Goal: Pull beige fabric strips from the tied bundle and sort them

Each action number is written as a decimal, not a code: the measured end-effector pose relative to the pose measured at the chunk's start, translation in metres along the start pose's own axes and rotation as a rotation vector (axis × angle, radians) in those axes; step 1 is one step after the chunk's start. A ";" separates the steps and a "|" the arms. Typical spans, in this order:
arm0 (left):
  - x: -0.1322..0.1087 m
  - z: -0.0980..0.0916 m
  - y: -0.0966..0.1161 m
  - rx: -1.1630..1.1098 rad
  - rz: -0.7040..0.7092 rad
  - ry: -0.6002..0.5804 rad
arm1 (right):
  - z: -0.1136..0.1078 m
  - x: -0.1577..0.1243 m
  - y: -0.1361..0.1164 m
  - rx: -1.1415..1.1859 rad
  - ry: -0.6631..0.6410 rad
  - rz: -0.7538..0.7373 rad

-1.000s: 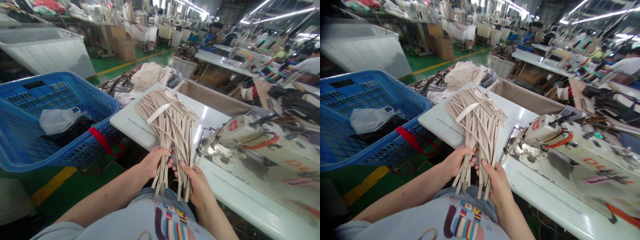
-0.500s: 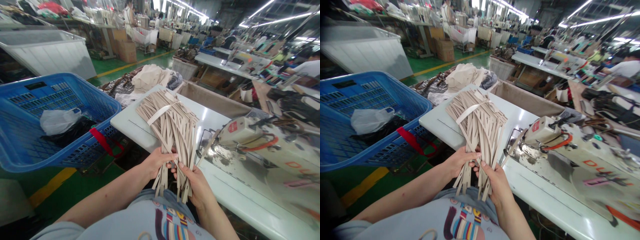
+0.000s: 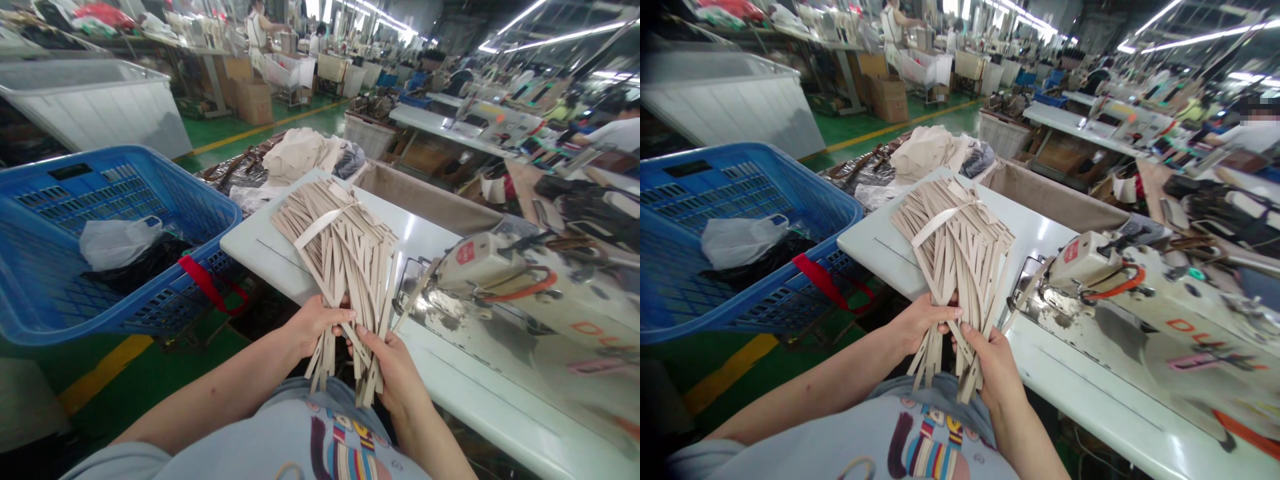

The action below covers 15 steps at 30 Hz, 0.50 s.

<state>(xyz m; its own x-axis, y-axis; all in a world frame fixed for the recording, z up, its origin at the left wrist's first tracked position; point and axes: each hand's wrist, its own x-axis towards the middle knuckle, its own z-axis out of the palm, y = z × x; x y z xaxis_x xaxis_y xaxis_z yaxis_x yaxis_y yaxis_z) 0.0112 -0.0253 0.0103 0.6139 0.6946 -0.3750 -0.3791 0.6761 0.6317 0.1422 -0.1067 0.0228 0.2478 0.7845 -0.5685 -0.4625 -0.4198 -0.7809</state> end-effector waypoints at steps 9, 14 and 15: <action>0.000 -0.006 -0.002 -0.040 -0.040 -0.017 | 0.002 -0.005 -0.003 0.055 -0.025 -0.015; 0.002 -0.006 -0.004 -0.111 -0.064 0.006 | 0.001 -0.003 -0.004 0.049 0.011 -0.008; 0.003 -0.006 -0.004 -0.120 -0.075 0.040 | 0.002 -0.003 -0.004 0.050 0.009 -0.018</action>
<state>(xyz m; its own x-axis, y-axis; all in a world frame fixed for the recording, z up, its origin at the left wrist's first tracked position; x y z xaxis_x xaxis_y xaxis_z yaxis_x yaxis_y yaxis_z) 0.0104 -0.0246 0.0028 0.6164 0.6484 -0.4469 -0.4147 0.7497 0.5157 0.1416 -0.1068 0.0283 0.2640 0.7873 -0.5572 -0.4998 -0.3825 -0.7771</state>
